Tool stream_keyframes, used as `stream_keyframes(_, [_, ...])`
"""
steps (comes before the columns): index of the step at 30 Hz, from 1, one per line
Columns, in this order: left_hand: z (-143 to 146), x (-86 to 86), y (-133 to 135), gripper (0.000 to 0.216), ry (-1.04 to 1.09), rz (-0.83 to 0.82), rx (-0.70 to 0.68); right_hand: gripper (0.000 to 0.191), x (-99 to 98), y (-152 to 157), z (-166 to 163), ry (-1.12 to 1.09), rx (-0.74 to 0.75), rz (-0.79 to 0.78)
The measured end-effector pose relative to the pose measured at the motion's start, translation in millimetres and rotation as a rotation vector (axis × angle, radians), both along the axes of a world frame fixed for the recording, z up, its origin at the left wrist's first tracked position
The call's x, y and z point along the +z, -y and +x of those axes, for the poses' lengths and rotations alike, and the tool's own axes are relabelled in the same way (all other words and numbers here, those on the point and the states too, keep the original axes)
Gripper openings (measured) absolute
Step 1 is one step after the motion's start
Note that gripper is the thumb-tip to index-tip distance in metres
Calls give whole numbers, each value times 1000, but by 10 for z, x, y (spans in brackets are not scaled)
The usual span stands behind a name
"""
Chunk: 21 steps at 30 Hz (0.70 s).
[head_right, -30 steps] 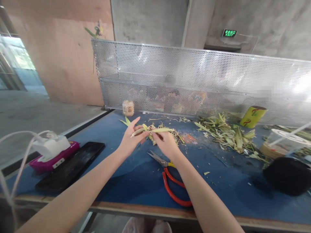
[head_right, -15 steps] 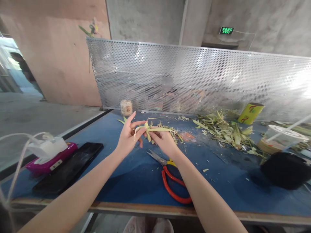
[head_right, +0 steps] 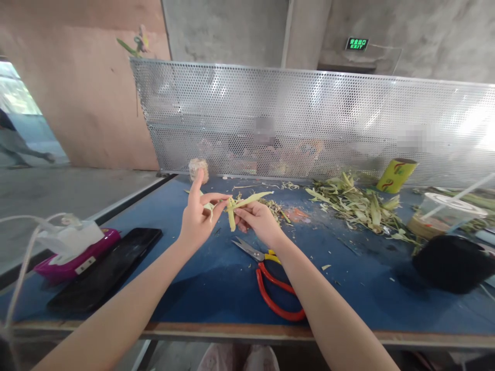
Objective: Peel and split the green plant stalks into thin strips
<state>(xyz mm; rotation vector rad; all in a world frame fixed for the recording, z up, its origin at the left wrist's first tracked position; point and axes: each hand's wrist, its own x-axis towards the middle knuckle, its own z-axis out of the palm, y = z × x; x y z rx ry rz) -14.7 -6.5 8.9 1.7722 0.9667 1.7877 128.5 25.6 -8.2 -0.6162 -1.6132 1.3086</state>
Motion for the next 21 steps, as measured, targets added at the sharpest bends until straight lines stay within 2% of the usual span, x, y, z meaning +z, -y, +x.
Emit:
stream_keyframes(6, [-21, 10, -15, 73, -21, 33, 18, 19, 15, 12, 24, -8, 7, -64])
stream_keyframes(12, [-62, -77, -83, 63, -284, 144, 59, 21, 57, 0, 63, -46, -58, -61])
stream_keyframes(17, [-3, -41, -7, 82, -163, 112, 73, 21, 54, -17, 60, -86, -88, -85])
stream_keyframes(21, [7, -20, 11, 79, -210, 103, 32, 20, 49, -27, 57, -108, -144, -86])
